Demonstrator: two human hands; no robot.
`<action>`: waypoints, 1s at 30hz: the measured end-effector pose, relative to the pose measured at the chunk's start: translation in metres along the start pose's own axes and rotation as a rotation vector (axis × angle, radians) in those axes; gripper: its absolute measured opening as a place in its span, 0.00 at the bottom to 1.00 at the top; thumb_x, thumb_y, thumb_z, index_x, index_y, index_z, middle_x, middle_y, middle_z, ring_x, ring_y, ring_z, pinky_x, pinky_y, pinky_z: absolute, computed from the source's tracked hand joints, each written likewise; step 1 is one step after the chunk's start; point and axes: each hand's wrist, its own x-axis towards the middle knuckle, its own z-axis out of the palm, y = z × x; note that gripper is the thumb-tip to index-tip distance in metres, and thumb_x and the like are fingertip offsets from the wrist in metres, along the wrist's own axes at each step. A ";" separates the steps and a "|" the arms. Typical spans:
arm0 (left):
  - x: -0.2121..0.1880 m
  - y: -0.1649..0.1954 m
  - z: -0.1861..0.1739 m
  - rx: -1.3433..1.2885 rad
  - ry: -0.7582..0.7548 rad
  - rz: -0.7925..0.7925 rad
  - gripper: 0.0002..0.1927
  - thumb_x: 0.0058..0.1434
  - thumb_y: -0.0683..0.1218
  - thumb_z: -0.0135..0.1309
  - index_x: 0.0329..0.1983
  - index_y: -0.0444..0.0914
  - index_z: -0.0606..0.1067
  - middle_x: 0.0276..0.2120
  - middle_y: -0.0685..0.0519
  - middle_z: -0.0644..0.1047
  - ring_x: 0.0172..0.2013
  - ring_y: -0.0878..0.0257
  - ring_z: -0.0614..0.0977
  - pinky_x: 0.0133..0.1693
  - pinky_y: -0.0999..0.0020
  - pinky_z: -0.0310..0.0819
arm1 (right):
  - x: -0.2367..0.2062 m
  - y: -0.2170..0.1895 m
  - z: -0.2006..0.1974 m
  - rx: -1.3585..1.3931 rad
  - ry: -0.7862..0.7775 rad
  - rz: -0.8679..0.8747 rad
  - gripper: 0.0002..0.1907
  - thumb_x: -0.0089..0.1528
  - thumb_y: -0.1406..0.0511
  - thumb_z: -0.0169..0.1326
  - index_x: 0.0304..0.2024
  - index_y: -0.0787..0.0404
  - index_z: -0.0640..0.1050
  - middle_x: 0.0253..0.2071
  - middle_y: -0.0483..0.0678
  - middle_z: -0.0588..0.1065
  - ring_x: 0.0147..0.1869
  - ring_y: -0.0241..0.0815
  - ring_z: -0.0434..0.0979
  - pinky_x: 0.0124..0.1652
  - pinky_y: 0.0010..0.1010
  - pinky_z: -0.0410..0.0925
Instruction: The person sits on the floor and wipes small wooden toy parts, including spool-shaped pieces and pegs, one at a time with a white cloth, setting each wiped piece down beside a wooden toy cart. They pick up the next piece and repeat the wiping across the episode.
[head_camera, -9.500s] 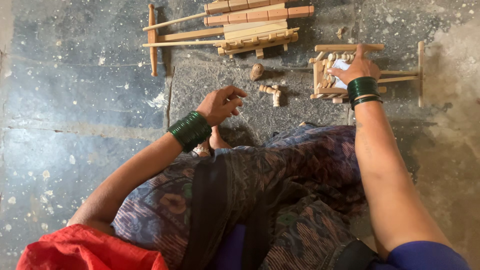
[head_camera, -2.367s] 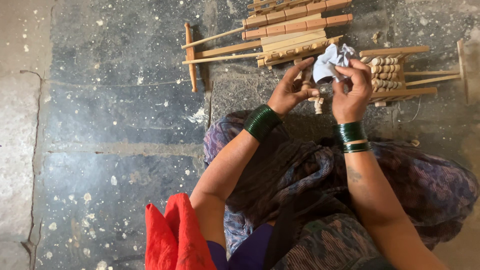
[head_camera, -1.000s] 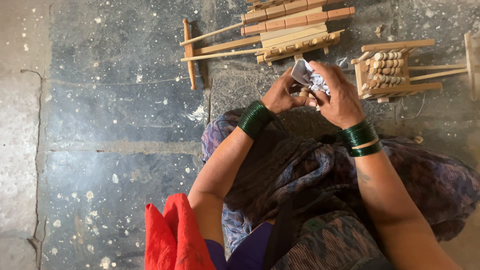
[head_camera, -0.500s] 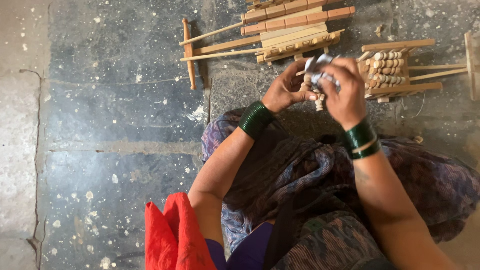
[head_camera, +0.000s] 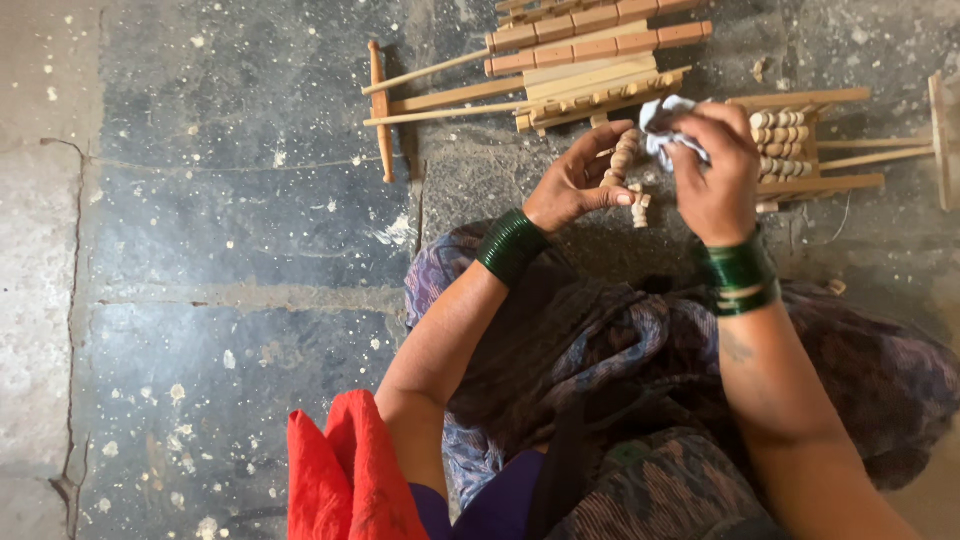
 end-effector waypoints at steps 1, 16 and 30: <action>0.002 0.002 -0.001 0.008 0.020 0.017 0.53 0.52 0.43 0.71 0.77 0.40 0.53 0.72 0.45 0.61 0.70 0.51 0.67 0.67 0.53 0.70 | -0.002 -0.002 -0.003 0.048 -0.008 -0.017 0.07 0.70 0.72 0.58 0.50 0.61 0.79 0.53 0.48 0.73 0.49 0.39 0.77 0.45 0.28 0.76; 0.010 -0.012 -0.009 -0.005 0.155 -0.012 0.49 0.56 0.67 0.63 0.72 0.37 0.61 0.68 0.41 0.68 0.69 0.47 0.69 0.68 0.44 0.65 | -0.013 -0.021 0.015 0.082 -0.032 0.062 0.10 0.67 0.74 0.55 0.51 0.61 0.78 0.53 0.49 0.74 0.49 0.43 0.77 0.48 0.35 0.76; 0.001 -0.004 0.006 0.050 0.020 -0.018 0.47 0.56 0.51 0.70 0.70 0.36 0.53 0.64 0.35 0.71 0.66 0.46 0.73 0.67 0.45 0.69 | -0.008 -0.038 0.004 0.096 -0.049 0.101 0.10 0.68 0.66 0.61 0.50 0.62 0.77 0.55 0.49 0.70 0.55 0.44 0.77 0.52 0.33 0.76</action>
